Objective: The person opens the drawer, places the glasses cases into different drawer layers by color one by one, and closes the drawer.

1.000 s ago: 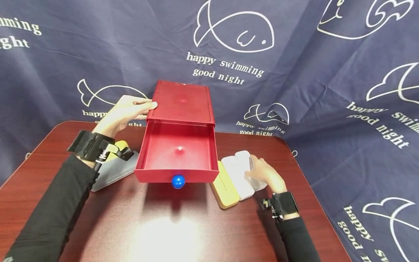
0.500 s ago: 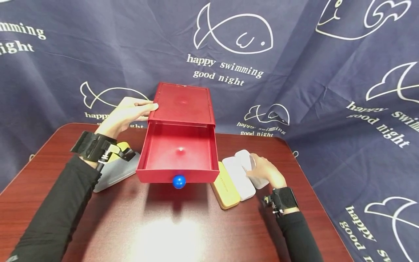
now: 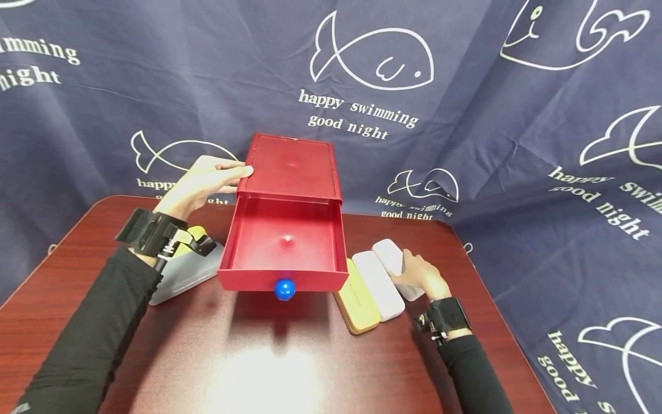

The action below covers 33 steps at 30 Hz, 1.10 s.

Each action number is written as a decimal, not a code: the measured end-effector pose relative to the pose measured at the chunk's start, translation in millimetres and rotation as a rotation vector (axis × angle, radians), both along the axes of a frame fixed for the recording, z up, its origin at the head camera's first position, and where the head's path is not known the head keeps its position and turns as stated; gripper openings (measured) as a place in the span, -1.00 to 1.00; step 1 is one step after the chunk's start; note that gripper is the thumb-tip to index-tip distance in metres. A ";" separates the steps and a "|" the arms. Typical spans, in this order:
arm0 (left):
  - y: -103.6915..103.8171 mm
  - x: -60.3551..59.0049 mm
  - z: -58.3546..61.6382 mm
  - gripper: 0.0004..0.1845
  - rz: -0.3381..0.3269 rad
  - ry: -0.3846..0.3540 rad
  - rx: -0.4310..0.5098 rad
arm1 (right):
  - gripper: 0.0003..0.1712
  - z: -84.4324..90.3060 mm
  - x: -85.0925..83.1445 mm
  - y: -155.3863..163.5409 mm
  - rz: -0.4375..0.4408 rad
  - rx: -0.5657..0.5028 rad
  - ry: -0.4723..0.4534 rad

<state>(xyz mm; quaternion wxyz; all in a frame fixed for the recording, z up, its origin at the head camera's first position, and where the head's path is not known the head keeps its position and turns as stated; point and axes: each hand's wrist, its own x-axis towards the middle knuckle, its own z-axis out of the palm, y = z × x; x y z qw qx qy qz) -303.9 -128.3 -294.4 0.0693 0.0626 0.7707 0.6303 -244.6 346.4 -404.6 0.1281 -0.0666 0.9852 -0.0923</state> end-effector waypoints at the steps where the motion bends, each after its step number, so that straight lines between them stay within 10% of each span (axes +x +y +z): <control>1: 0.0 0.1 0.0 -0.38 -0.003 0.002 0.000 | 0.06 -1.2 -0.2 -0.1 -0.005 0.011 0.003; 33: -0.8 -1.2 -1.1 -0.38 0.001 -0.006 0.019 | 0.11 13.5 -15.2 5.8 0.040 -0.018 -0.096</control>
